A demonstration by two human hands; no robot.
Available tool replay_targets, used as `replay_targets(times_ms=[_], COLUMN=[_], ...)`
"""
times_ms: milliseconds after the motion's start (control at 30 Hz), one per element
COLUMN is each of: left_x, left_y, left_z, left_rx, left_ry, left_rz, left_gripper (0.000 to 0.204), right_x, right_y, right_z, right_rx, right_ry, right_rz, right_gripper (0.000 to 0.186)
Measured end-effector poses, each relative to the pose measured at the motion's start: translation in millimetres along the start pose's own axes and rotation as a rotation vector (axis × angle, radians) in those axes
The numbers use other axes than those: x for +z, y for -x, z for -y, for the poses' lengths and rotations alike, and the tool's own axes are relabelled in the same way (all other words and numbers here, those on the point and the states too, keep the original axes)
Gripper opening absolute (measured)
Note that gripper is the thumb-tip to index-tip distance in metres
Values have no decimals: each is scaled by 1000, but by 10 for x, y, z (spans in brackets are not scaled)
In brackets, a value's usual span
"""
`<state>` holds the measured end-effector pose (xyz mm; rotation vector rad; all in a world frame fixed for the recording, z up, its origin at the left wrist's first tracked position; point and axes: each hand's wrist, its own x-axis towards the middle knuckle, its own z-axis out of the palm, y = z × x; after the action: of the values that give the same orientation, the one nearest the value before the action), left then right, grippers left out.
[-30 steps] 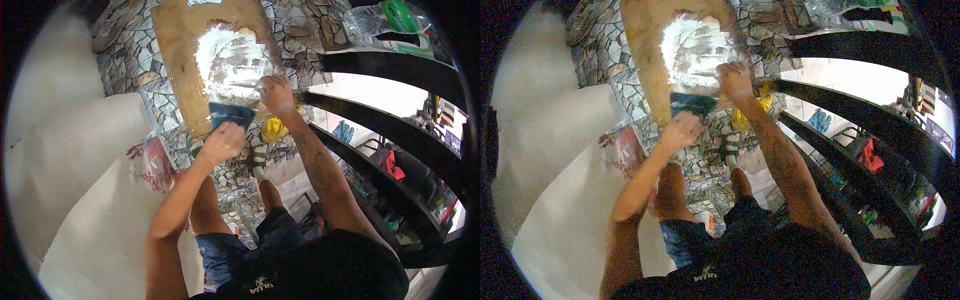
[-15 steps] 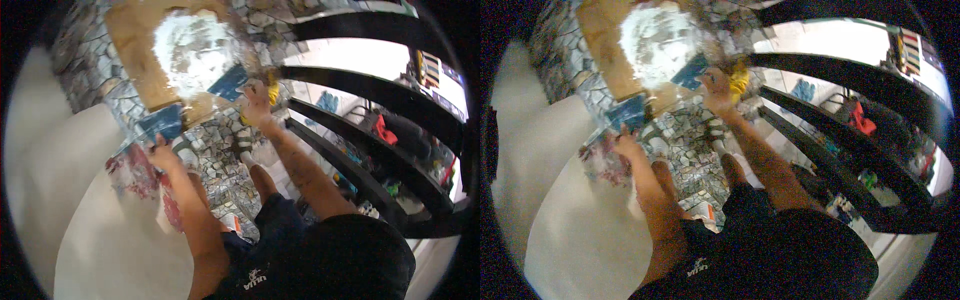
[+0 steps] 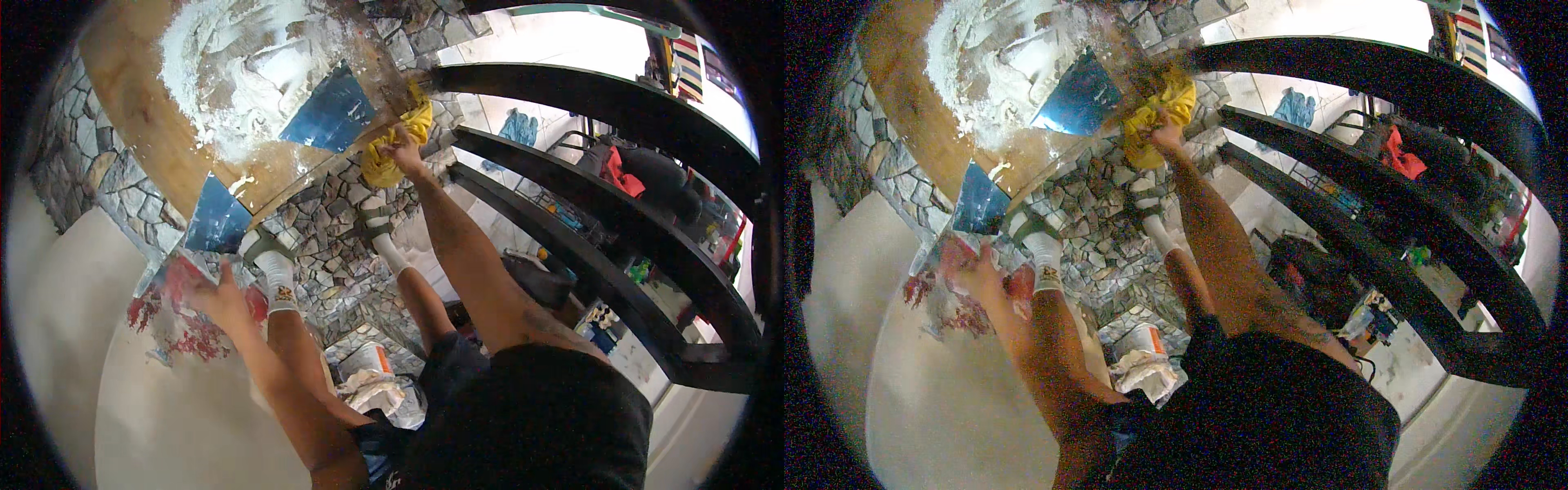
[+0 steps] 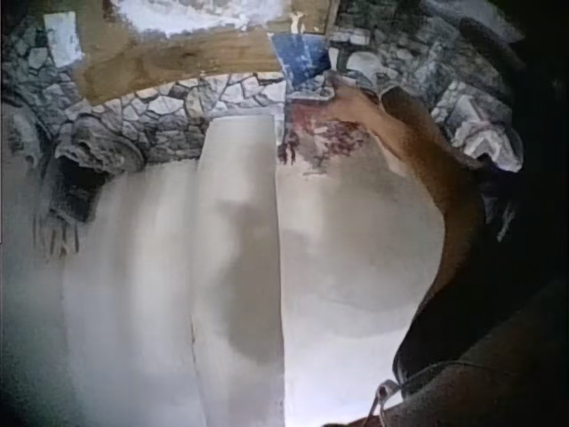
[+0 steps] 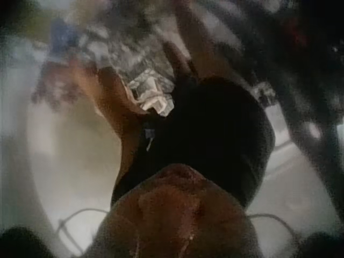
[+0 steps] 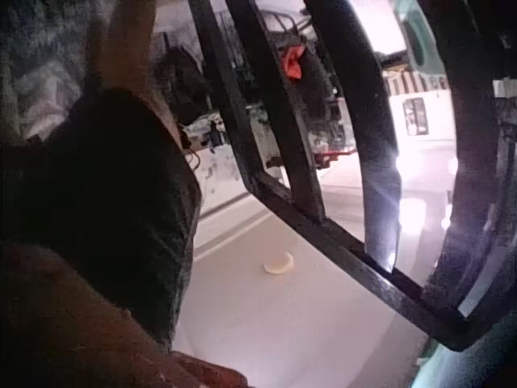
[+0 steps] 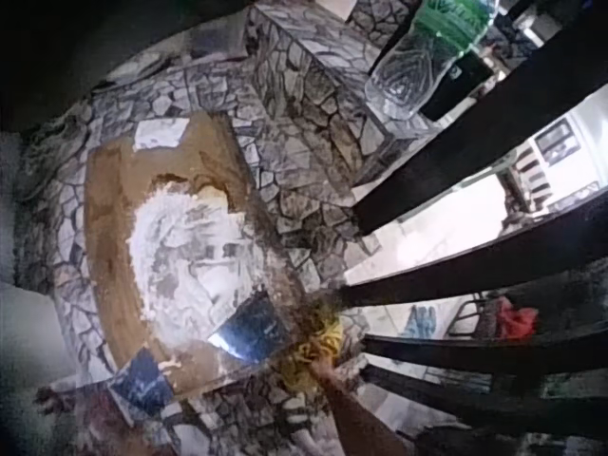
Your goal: Applying and smoothing putty or plaster on a wall surface using a putty knife.
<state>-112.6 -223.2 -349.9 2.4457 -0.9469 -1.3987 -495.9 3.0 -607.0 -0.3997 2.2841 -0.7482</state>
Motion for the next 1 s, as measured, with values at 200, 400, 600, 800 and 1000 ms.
replay_targets(times_ms=[200,400,600,800,1000], left_x=[-265,442,835,637,19], left_y=[266,792,2101,2724,3452], left_z=[-21,973,478,-43,-454], left_rx=[996,288,-38,730,1551], left_ry=[-224,201,358,-302,-1030], left_rz=[-373,850,1086,980,978], left_gripper=[22,46,26,32,47], right_x=[860,-362,-967,-1606,-1927], right_y=[1177,2620,3131,3125,3432], right_z=[779,1471,1596,2183,2097], right_rx=[170,-100,53,-67,-1186], right_ry=[17,-292,-1007,-570,141], right_rz=[45,374,542,579,288], right_gripper=[41,28,34,36,64])
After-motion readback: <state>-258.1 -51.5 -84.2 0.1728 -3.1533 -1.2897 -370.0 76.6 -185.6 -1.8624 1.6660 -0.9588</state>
